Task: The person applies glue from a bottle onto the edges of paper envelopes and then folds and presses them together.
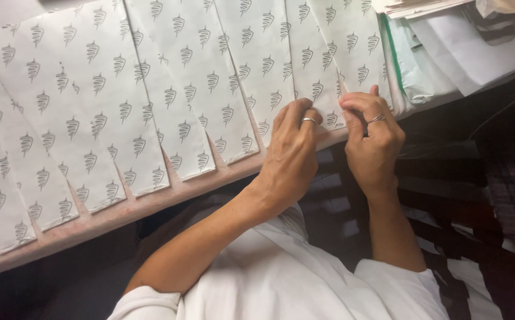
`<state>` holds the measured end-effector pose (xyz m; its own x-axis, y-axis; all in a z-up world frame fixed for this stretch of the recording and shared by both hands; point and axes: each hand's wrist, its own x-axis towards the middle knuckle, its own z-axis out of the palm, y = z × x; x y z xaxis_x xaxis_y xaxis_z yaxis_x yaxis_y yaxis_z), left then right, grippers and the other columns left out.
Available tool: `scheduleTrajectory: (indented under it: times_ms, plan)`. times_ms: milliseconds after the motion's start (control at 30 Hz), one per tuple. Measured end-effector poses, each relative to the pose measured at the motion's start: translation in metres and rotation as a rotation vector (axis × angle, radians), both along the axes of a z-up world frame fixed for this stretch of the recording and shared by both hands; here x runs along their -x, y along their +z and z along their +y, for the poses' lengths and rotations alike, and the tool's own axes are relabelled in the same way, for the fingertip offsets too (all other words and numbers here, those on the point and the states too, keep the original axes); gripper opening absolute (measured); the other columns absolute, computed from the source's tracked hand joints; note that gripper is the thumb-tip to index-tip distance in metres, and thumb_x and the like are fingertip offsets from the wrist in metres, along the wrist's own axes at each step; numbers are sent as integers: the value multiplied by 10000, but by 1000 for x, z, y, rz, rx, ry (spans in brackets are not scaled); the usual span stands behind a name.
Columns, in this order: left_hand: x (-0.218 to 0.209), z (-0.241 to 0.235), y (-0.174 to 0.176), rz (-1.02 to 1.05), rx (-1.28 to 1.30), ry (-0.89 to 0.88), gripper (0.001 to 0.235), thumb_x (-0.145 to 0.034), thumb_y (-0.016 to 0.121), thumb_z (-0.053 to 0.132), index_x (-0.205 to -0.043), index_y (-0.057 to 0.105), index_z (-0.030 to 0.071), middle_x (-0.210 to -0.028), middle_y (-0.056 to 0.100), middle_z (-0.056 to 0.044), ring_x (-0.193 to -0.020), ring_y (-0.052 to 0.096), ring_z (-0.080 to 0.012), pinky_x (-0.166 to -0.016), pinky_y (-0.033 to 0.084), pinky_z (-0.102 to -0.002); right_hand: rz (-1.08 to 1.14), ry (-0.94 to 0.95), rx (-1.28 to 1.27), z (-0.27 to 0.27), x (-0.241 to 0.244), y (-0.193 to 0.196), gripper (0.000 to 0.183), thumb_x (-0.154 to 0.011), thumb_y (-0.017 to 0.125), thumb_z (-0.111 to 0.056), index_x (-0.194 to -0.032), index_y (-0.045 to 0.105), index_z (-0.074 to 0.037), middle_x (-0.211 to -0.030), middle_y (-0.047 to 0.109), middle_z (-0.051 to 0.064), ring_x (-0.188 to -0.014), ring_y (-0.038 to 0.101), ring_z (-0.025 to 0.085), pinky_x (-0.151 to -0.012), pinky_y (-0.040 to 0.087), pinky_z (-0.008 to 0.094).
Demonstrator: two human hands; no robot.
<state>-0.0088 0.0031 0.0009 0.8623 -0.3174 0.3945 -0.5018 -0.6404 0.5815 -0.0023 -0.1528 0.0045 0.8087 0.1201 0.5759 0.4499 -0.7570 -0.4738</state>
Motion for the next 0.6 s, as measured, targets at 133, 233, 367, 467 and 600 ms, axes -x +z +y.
scheduleTrajectory:
  times_ms: [133, 233, 367, 467, 600]
  plan:
    - [13, 21, 4, -173, 124, -122, 237, -775, 651, -222, -991, 658, -127, -969, 587, -201, -1229, 569, -460, -1013, 478, -648, -45, 78, 10, 2, 0, 12, 89, -1015, 711, 68, -1086, 698, 17, -1068, 707, 126, -1036, 727, 330, -1133, 481, 515]
    - [22, 51, 1, -214, 102, -104, 183, -828, 651, -152, -1002, 667, -97, -1010, 595, -189, -1273, 545, -430, -1031, 474, -629, -18, 184, 10, 12, 10, 23, 181, -954, 774, 0, -1128, 724, 1, -1145, 717, 142, -1093, 719, 335, -1115, 509, 507]
    - [24, 75, -9, -207, 32, -80, 219, -881, 692, -76, -1092, 651, -118, -1037, 630, -207, -1289, 553, -439, -1057, 467, -592, 72, 373, -1, 20, 6, 14, 336, -805, 863, -38, -1123, 756, -32, -1218, 737, 150, -1134, 711, 343, -1070, 535, 491]
    - [22, 74, -1, -190, 54, -78, 263, -837, 749, -70, -1086, 677, -120, -1014, 669, -226, -1279, 569, -449, -1080, 437, -605, 140, 438, -44, 32, 3, 16, 328, -806, 842, -34, -1121, 752, -22, -1202, 742, 166, -1122, 714, 345, -1064, 526, 483]
    - [22, 73, 11, -175, 74, -76, 209, -852, 759, -29, -1038, 698, -102, -954, 684, -202, -1232, 613, -416, -1090, 422, -606, 148, 438, -24, 28, 2, 15, 270, -824, 830, -52, -1083, 758, -29, -1168, 750, 148, -1105, 724, 311, -1094, 518, 458]
